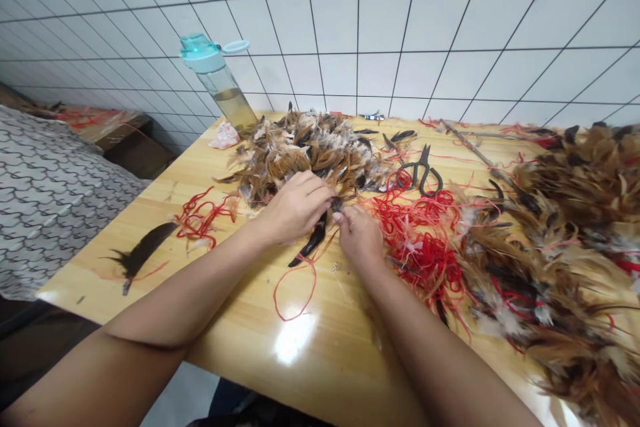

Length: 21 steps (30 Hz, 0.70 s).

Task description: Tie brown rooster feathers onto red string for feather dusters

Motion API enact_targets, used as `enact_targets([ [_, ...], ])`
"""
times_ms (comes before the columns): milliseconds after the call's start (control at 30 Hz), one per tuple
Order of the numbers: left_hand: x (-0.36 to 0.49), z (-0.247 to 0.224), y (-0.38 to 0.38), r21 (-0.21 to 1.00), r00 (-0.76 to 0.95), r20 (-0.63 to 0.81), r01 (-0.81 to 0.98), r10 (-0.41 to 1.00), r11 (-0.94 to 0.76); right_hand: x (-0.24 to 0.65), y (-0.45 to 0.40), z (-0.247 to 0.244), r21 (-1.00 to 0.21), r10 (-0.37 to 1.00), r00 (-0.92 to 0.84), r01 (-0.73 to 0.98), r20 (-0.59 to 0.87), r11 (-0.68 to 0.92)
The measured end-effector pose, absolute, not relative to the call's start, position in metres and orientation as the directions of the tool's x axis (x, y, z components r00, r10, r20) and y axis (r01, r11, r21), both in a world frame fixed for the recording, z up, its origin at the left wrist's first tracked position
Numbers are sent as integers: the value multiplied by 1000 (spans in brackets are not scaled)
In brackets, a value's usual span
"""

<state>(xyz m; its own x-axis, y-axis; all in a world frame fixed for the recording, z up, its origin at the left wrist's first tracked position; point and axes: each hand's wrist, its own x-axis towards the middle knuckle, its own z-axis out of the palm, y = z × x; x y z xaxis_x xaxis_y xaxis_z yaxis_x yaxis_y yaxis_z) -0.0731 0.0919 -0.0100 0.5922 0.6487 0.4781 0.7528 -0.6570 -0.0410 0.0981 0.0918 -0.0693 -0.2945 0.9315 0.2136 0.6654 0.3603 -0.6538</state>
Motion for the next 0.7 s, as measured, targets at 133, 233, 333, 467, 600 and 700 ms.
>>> enact_targets([
  [133,-74,-5,91,143,371,660,791,653,-594,95,87,-61,-530,916,-354,749,188,398],
  [233,-73,-2,90,229,323,623,796,713,-561,92,82,-53,-443,908,-393,795,147,415],
  [333,-71,-3,90,313,369,471,779,801,-543,89,78,-49,-390,919,-378,834,112,391],
  [467,-69,-6,91,423,380,379,740,844,-523,89,77,-50,-378,914,-384,833,132,405],
  [600,-71,-5,94,509,302,417,703,857,-496,89,77,-51,-422,922,-367,821,124,383],
  [700,-76,-2,97,589,170,474,669,864,-455,91,79,-52,-470,929,-352,805,111,361],
])
